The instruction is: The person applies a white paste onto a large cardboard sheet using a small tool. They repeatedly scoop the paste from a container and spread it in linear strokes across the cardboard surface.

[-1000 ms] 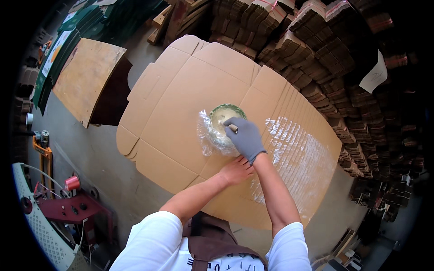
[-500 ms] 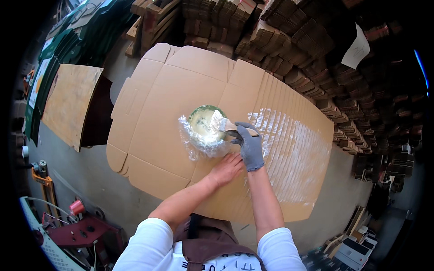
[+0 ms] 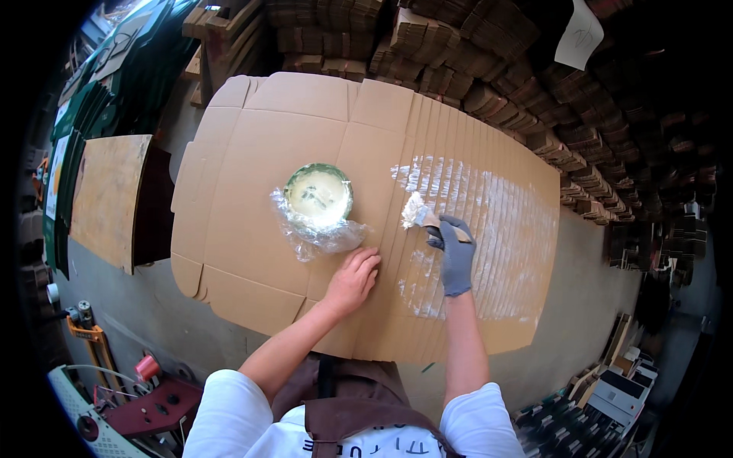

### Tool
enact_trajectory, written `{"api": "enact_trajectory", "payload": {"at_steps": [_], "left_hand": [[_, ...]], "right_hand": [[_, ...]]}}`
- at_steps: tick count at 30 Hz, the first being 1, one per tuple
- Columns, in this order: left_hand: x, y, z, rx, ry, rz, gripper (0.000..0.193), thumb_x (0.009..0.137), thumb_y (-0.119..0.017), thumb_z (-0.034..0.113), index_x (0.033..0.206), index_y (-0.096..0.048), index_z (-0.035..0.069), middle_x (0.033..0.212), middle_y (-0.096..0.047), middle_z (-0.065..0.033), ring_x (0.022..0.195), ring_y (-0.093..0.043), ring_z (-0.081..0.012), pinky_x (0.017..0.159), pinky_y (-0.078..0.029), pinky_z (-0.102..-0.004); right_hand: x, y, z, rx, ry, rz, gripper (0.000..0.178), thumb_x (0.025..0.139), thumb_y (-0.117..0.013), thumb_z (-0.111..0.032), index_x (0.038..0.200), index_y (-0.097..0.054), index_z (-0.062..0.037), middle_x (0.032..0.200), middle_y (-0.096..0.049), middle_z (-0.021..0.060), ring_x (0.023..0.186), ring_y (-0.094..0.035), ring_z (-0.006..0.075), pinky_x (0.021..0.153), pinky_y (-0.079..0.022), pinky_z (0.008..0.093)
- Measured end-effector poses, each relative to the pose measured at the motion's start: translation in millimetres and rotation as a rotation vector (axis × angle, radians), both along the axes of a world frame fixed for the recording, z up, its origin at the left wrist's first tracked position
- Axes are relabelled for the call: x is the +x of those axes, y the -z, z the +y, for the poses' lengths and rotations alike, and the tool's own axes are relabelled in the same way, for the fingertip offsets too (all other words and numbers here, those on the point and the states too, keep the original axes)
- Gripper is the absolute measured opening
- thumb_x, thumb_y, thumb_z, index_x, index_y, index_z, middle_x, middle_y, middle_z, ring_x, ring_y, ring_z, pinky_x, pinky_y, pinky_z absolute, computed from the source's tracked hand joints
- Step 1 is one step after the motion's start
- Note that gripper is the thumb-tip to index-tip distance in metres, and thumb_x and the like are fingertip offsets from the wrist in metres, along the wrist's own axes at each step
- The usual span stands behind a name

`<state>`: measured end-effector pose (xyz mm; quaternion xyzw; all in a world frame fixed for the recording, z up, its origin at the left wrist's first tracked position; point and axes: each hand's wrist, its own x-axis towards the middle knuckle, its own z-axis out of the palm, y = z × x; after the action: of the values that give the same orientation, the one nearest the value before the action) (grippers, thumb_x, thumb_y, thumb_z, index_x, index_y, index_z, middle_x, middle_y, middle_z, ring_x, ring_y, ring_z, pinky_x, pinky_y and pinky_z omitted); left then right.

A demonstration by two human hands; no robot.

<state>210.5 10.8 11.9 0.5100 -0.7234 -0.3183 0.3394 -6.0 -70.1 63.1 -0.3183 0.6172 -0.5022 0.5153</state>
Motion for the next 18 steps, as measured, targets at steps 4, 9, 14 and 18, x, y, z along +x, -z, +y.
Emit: {"api": "enact_trajectory", "payload": {"at_steps": [4, 9, 14, 18], "left_hand": [[9, -4, 3, -0.018, -0.053, -0.066, 0.033, 0.083, -0.063, 0.003, 0.115, -0.057, 0.003, 0.126, -0.057, -0.0146, 0.118, -0.052, -0.0354, 0.100, -0.045, -0.0433], [23, 1, 2, -0.002, -0.083, -0.137, 0.031, 0.083, -0.063, 0.003, 0.114, -0.058, 0.004, 0.124, -0.058, -0.0140, 0.114, -0.054, -0.0347, 0.098, -0.045, -0.0434], [23, 1, 1, -0.013, -0.102, -0.132, 0.029, 0.085, -0.063, 0.007, 0.114, -0.059, 0.004, 0.123, -0.059, -0.0127, 0.112, -0.054, -0.0339, 0.098, -0.044, -0.0428], [24, -3, 7, 0.107, -0.225, 0.006, 0.029, 0.086, -0.063, 0.008, 0.114, -0.059, 0.003, 0.121, -0.059, -0.0139, 0.112, -0.054, -0.0353, 0.098, -0.044, -0.0436]], "right_hand": [[7, 8, -1, -0.104, -0.091, 0.473, 0.011, 0.090, -0.063, -0.008, 0.097, -0.068, -0.0008, 0.092, -0.070, 0.0032, 0.080, -0.062, 0.0085, 0.069, -0.052, 0.0258], [17, -7, 2, -0.144, -0.036, 0.513, 0.012, 0.088, -0.064, -0.009, 0.096, -0.067, -0.0009, 0.086, -0.069, 0.0062, 0.079, -0.064, 0.0124, 0.072, -0.052, 0.0290], [41, 0, -15, -0.168, -0.143, 0.590, 0.012, 0.088, -0.064, -0.012, 0.095, -0.067, -0.0022, 0.084, -0.068, 0.0096, 0.076, -0.065, 0.0159, 0.071, -0.052, 0.0314], [4, 0, -15, -0.094, -0.044, 0.695, 0.013, 0.088, -0.064, -0.013, 0.095, -0.067, -0.0029, 0.087, -0.068, 0.0115, 0.075, -0.066, 0.0180, 0.069, -0.052, 0.0319]]}}
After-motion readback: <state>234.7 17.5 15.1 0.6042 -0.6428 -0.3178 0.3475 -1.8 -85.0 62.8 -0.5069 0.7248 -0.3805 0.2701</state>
